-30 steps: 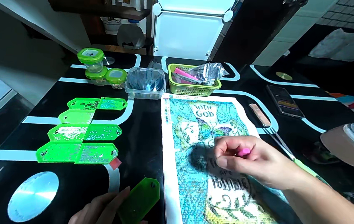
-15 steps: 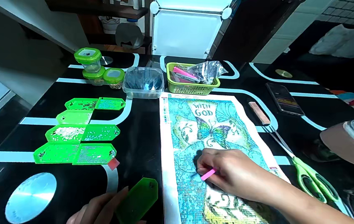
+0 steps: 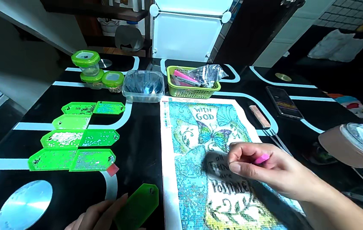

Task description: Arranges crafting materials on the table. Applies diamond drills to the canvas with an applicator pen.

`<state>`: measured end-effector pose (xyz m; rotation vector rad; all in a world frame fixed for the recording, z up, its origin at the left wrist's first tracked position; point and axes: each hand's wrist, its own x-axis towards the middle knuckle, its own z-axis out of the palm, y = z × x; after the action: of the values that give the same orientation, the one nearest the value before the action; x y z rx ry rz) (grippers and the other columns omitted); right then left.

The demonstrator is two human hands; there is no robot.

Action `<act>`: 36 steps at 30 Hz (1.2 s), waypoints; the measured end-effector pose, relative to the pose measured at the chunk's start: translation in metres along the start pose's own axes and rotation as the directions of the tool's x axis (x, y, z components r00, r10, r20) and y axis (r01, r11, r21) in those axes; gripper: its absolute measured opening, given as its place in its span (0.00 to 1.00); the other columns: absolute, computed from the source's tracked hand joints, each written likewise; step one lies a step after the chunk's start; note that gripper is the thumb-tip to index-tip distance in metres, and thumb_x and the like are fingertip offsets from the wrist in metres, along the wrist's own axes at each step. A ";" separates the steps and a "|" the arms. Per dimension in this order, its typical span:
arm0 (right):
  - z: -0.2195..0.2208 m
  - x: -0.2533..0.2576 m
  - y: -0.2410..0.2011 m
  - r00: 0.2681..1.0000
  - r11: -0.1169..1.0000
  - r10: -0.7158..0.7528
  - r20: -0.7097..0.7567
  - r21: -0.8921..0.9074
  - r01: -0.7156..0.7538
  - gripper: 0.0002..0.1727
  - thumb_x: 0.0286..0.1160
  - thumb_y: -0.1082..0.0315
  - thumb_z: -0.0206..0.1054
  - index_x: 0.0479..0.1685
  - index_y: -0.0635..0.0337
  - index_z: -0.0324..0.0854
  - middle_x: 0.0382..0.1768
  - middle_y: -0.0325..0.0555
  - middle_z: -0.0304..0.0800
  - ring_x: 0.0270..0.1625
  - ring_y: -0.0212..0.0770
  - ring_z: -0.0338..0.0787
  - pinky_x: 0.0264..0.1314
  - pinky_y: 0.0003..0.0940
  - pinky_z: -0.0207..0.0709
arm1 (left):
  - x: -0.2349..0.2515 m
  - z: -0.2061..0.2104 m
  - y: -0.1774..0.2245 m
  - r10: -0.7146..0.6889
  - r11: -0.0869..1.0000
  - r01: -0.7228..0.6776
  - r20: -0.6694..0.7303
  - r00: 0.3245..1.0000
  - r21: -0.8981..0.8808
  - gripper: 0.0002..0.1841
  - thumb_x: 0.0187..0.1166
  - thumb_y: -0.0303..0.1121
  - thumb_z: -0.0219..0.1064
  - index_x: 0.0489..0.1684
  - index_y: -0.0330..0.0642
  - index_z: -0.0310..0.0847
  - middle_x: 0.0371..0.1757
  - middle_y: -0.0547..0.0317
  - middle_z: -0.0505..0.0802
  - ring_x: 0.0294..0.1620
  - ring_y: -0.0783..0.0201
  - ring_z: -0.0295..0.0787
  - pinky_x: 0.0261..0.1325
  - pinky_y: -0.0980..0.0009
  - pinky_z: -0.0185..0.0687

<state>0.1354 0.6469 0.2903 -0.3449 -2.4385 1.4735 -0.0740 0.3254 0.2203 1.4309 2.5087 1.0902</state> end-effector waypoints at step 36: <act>0.151 0.070 -0.015 0.894 0.908 -0.409 0.181 -0.014 0.419 0.19 0.95 0.56 0.53 0.45 0.61 0.82 0.35 0.43 0.89 0.38 0.25 0.88 0.42 0.19 0.82 | -0.006 0.009 0.001 0.007 0.994 0.007 -0.125 0.992 0.113 0.29 0.64 0.65 0.73 0.60 0.59 0.92 0.52 0.62 0.93 0.49 0.64 0.87 0.56 0.60 0.76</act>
<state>0.0161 0.5395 0.2441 0.2968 -2.4797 1.2956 -0.0669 0.3265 0.2120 1.4315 2.6977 1.0873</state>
